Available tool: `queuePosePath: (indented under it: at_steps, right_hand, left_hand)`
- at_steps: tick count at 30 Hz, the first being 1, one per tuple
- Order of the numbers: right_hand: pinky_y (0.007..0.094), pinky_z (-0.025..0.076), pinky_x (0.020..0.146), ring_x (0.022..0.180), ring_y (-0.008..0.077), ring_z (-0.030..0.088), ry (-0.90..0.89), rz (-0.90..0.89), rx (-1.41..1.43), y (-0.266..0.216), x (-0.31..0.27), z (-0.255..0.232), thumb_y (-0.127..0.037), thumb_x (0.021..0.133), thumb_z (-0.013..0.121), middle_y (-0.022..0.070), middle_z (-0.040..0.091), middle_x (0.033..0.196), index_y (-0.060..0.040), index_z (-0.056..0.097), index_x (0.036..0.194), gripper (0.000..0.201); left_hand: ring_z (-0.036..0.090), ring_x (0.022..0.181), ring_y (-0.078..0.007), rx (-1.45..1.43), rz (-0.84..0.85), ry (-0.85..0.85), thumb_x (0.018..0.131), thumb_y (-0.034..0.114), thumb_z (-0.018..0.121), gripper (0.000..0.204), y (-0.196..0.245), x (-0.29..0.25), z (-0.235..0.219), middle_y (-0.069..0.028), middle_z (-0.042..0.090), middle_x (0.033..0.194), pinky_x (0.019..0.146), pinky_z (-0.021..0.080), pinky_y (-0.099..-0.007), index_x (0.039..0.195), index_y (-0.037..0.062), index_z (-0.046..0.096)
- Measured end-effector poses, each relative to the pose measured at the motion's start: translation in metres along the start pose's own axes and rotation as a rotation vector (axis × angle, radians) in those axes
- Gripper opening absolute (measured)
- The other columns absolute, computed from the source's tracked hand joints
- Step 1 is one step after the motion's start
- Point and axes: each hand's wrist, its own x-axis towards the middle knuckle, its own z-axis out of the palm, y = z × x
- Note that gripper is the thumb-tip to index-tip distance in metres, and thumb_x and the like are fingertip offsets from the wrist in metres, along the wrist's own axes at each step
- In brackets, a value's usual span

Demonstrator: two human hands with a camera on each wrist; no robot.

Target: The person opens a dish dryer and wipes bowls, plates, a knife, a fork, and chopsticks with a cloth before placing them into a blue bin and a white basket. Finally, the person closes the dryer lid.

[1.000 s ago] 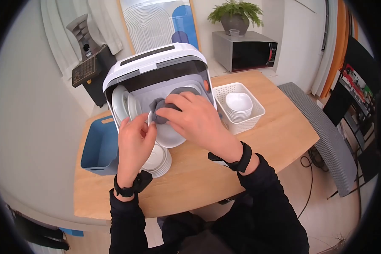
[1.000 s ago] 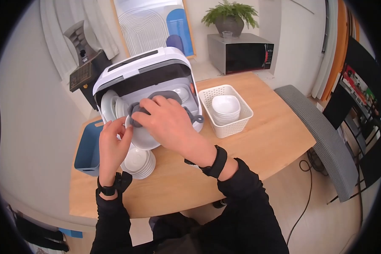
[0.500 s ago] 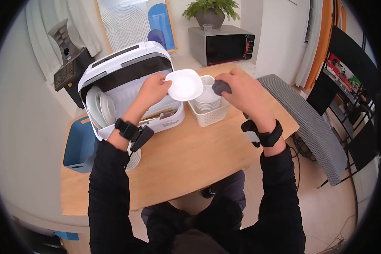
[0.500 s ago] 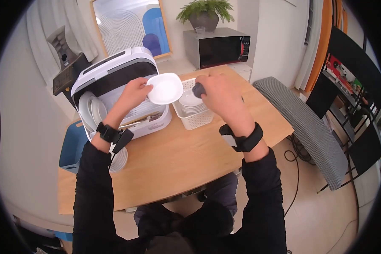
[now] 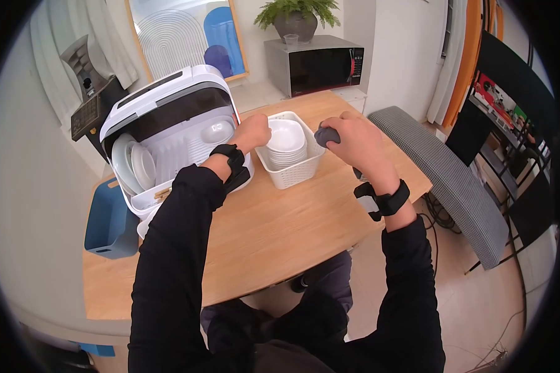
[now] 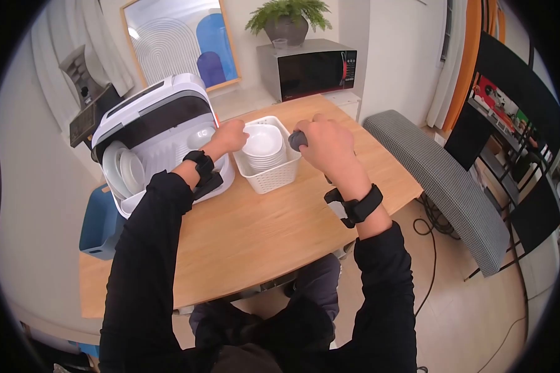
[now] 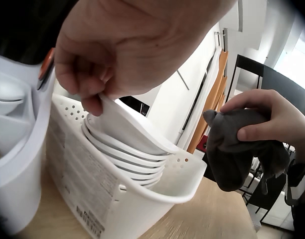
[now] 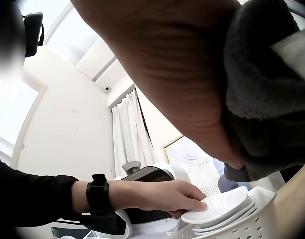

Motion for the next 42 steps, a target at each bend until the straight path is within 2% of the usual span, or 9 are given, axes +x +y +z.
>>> queuePosePath:
  at_steps: [4,10,13,22,25,28,36,39,42]
  right_hand:
    - [0.0402,0.055,0.071,0.087,0.0292,0.066,0.018,-0.023,0.007,0.002,0.0,0.003,-0.014,0.074,0.073,0.0087,0.064,0.092,-0.0186,0.072,0.101,0.027]
    - [0.0407,0.054,0.07,0.085,0.0298,0.066,-0.012,0.002,0.024,-0.003,0.0,0.006,-0.014,0.074,0.072,0.009,0.063,0.09,-0.0185,0.073,0.101,0.027]
    - [0.0404,0.054,0.07,0.085,0.0297,0.066,-0.013,0.011,0.02,-0.004,0.001,0.008,-0.013,0.074,0.071,0.0087,0.063,0.091,-0.0186,0.073,0.102,0.028]
    - [0.0387,0.054,0.072,0.087,0.0279,0.066,-0.017,0.022,0.117,-0.023,0.002,0.003,-0.016,0.076,0.071,0.0069,0.063,0.093,-0.0177,0.071,0.106,0.03]
    - [0.0379,0.054,0.072,0.088,0.0274,0.066,0.012,-0.037,0.2,-0.042,0.006,0.003,-0.019,0.077,0.073,0.0061,0.064,0.096,-0.0178,0.07,0.106,0.03]
    - [0.0375,0.054,0.073,0.087,0.0274,0.066,0.026,-0.105,0.314,-0.075,0.013,0.012,-0.022,0.077,0.074,0.0058,0.064,0.096,-0.018,0.07,0.107,0.03]
    - [0.039,0.054,0.073,0.086,0.029,0.066,-0.084,-0.214,0.441,-0.131,0.024,0.062,-0.022,0.077,0.074,0.0071,0.064,0.094,-0.0172,0.07,0.106,0.031]
    - [0.0396,0.055,0.073,0.085,0.0303,0.066,-0.167,-0.194,0.37,-0.138,0.025,0.076,-0.021,0.076,0.074,0.0083,0.064,0.095,-0.0167,0.07,0.107,0.031]
    - [0.0405,0.055,0.071,0.08,0.0314,0.067,-0.164,-0.226,0.385,-0.136,0.027,0.09,-0.02,0.074,0.075,0.0113,0.066,0.09,-0.0152,0.073,0.102,0.029]
  left_hand:
    - [0.065,0.102,-0.0417,0.037,0.011,-0.055,0.084,0.012,0.059,0.026,-0.001,0.005,0.005,-0.0267,0.067,0.106,0.085,0.052,-0.0477,0.1,-0.0066,0.068]
    - [0.063,0.107,-0.0382,0.155,-0.023,-0.155,0.089,0.025,0.063,0.032,0.005,0.008,0.004,-0.0229,0.066,0.112,0.088,0.051,-0.046,0.106,-0.0019,0.068]
    - [0.068,0.101,-0.0355,0.233,0.047,-0.096,0.084,0.01,0.057,0.025,0.008,0.001,0.007,-0.0202,0.07,0.106,0.082,0.055,-0.0457,0.102,0.0032,0.073]
    - [0.066,0.099,-0.0365,0.15,0.094,0.028,0.087,0.025,0.057,0.03,0.007,-0.026,-0.026,-0.0196,0.07,0.103,0.083,0.054,-0.0437,0.097,-0.0003,0.07]
    - [0.07,0.088,-0.0312,0.201,0.018,-0.019,0.084,0.023,0.055,0.027,-0.021,-0.033,-0.059,-0.017,0.072,0.093,0.075,0.055,-0.04,0.089,0.0009,0.071]
    - [0.071,0.073,-0.0249,0.053,-0.191,-0.248,0.081,0.021,0.054,0.027,-0.06,-0.044,-0.088,-0.013,0.072,0.079,0.068,0.056,-0.0365,0.083,0.0004,0.071]
    - [0.067,0.059,-0.0193,0.032,-0.48,-0.191,0.08,0.011,0.053,0.021,-0.156,-0.03,-0.069,-0.0079,0.07,0.07,0.062,0.054,-0.0328,0.079,0.0011,0.071]
    - [0.07,0.061,-0.0213,0.048,-0.445,-0.131,0.078,0.017,0.055,0.026,-0.164,-0.017,-0.058,-0.0109,0.072,0.074,0.061,0.056,-0.0355,0.081,-0.0048,0.07]
    - [0.069,0.061,-0.0203,0.008,-0.515,-0.159,0.079,0.019,0.054,0.027,-0.162,-0.001,-0.047,-0.0091,0.071,0.073,0.061,0.054,-0.0329,0.085,-0.001,0.071]
